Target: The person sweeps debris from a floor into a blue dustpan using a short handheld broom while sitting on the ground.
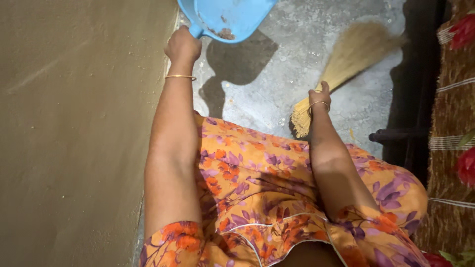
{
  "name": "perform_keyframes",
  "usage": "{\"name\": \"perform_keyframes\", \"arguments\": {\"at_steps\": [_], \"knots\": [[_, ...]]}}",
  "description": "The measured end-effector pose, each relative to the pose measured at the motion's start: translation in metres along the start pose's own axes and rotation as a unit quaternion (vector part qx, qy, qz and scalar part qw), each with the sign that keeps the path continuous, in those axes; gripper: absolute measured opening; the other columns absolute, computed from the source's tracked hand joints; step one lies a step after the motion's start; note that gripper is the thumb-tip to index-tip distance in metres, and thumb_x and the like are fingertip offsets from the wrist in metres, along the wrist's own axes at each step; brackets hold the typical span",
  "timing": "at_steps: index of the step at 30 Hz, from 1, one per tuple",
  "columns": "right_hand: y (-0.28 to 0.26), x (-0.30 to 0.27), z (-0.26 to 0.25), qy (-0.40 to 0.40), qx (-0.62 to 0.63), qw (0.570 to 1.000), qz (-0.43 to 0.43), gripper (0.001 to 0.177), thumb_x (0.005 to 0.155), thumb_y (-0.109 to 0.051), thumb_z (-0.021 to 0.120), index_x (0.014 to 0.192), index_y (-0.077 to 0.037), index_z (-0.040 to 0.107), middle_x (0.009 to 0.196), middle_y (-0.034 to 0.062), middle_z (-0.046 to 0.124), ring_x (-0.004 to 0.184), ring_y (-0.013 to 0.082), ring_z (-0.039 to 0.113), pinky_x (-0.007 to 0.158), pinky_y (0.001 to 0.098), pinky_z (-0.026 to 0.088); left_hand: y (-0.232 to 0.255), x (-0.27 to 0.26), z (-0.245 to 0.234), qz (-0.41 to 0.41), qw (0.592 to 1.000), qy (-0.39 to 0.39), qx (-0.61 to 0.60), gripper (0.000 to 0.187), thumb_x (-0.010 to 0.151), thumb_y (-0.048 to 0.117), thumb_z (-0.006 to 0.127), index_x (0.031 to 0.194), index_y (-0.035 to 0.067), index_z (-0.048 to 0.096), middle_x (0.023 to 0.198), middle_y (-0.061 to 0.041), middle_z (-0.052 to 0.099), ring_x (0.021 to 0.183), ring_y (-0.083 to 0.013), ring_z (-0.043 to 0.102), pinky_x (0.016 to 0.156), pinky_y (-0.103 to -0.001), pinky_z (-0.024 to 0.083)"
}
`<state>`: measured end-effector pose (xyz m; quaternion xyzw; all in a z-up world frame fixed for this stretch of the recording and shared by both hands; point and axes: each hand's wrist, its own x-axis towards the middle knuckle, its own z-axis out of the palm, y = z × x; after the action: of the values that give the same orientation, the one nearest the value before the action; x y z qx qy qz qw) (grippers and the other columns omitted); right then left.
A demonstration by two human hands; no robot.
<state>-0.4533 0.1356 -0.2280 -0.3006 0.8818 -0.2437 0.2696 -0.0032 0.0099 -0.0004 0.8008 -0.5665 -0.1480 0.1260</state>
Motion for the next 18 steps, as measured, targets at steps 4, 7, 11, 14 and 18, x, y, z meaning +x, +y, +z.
{"name": "perform_keyframes", "arguments": {"at_steps": [4,7,11,14,18], "knots": [[-0.03,-0.013,0.013,-0.111,-0.024,0.99,-0.08,0.071,0.081,-0.023,0.071,0.149,-0.029,0.051,0.136,0.019,0.064,0.122,0.0348,0.064,0.104,0.0393,0.049,-0.008,-0.001,0.001,-0.003,0.999,-0.027,0.023,0.032,0.087,0.023,0.067,0.117,0.013,0.068,0.12,-0.015,0.07,0.114,-0.0369,0.065,0.094,-0.051,0.051],[-0.057,-0.013,0.019,-0.163,-0.017,0.974,-0.16,0.069,0.079,-0.023,0.072,0.146,-0.027,0.055,0.135,0.0172,0.066,0.123,0.0324,0.065,0.105,0.0373,0.05,-0.013,-0.001,0.002,-0.007,0.999,-0.037,0.029,0.03,0.089,0.021,0.065,0.117,0.013,0.068,0.121,-0.015,0.07,0.115,-0.0374,0.065,0.094,-0.051,0.051],[-0.092,0.007,0.017,-0.157,0.016,0.95,-0.27,0.061,0.081,-0.02,0.072,0.141,-0.025,0.062,0.139,0.0131,0.066,0.126,0.0301,0.063,0.105,0.0362,0.048,-0.021,0.001,-0.001,-0.014,0.998,-0.05,0.036,0.032,0.087,0.017,0.062,0.118,0.012,0.067,0.122,-0.016,0.069,0.116,-0.0374,0.065,0.095,-0.051,0.051],[-0.11,0.033,0.001,-0.101,0.006,0.944,-0.313,0.059,0.082,-0.016,0.072,0.14,-0.022,0.063,0.141,0.0155,0.065,0.128,0.0334,0.059,0.107,0.0378,0.046,-0.029,0.003,0.001,-0.017,0.998,-0.049,0.036,0.031,0.09,0.022,0.062,0.118,0.011,0.066,0.123,-0.016,0.068,0.116,-0.0388,0.064,0.094,-0.053,0.05],[-0.121,0.06,-0.02,-0.073,0.069,0.982,-0.16,0.063,0.079,-0.015,0.071,0.14,-0.026,0.059,0.138,0.0109,0.065,0.119,0.0262,0.065,0.097,0.0338,0.052,-0.036,0.01,0.003,-0.022,0.998,-0.036,0.051,0.03,0.092,0.024,0.06,0.118,0.011,0.067,0.122,-0.018,0.069,0.116,-0.0396,0.065,0.094,-0.054,0.05]]}}
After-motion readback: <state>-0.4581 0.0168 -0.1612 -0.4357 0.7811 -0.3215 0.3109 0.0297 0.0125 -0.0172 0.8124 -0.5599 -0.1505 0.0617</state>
